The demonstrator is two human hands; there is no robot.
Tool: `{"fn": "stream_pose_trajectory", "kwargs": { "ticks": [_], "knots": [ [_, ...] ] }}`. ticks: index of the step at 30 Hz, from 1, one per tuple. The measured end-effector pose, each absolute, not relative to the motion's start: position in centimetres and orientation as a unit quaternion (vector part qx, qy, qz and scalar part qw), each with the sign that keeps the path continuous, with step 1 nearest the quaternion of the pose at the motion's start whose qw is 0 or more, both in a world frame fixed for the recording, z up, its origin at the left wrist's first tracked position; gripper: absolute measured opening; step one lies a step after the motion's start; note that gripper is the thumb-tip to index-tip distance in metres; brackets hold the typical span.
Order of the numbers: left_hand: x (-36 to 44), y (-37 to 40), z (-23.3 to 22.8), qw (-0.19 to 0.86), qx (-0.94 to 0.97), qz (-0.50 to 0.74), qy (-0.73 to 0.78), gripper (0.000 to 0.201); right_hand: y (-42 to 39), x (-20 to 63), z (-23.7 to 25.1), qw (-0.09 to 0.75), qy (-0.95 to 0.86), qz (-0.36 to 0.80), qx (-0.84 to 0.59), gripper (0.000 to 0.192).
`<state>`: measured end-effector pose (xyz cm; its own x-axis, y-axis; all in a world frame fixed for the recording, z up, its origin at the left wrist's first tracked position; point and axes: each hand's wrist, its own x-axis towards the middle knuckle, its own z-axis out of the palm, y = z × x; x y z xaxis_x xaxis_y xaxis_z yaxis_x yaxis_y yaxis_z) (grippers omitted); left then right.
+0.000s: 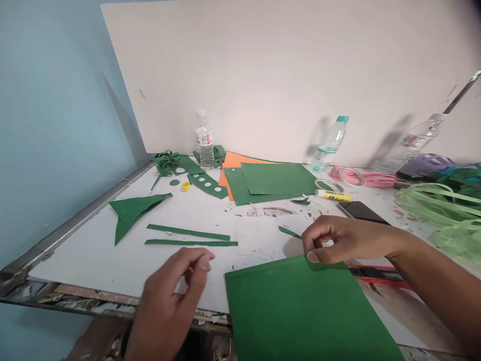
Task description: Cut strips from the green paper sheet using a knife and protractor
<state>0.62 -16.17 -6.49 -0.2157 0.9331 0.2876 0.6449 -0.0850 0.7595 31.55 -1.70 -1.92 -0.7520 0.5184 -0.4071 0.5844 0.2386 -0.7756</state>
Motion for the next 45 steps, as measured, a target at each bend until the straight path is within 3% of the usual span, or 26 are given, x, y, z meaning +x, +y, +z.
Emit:
{"fn": "stream_pose_trajectory", "kwargs": {
  "ticks": [6, 12, 19, 28, 36, 41, 45],
  "knots": [
    [0.3, -15.1, -7.5, 0.170, 0.755, 0.304, 0.556, 0.021, -4.0, 30.6, -1.3, -0.009, 0.796, -0.467, 0.385, 0.029],
    [0.0, -15.2, -7.8, 0.212, 0.752, 0.293, 0.551, 0.022, -11.4, 29.8, -5.2, -0.183, 0.778, -0.238, 0.553, 0.025],
    [0.2, -15.5, -8.1, 0.194, 0.731, 0.332, 0.564, 0.022, -15.6, 29.6, -8.9, -0.378, 0.671, -0.179, 0.612, 0.023],
    [0.9, -15.7, -6.7, 0.202, 0.673, 0.359, 0.614, 0.032, -14.9, 30.0, -8.6, -0.361, 0.661, -0.226, 0.617, 0.028],
    [1.9, -16.2, -5.5, 0.090, 0.622, 0.404, 0.664, 0.030, -14.1, 30.3, -9.0, -0.320, 0.676, -0.213, 0.629, 0.034],
    [4.7, -12.6, -2.0, 0.141, 0.790, 0.242, 0.546, 0.030, -14.1, 30.2, -9.2, -0.336, 0.687, -0.193, 0.614, 0.041],
    [9.2, -6.5, -0.1, 0.147, 0.883, 0.136, 0.424, 0.027, -14.0, 30.3, -9.3, -0.341, 0.688, -0.206, 0.606, 0.033]
  ]
}}
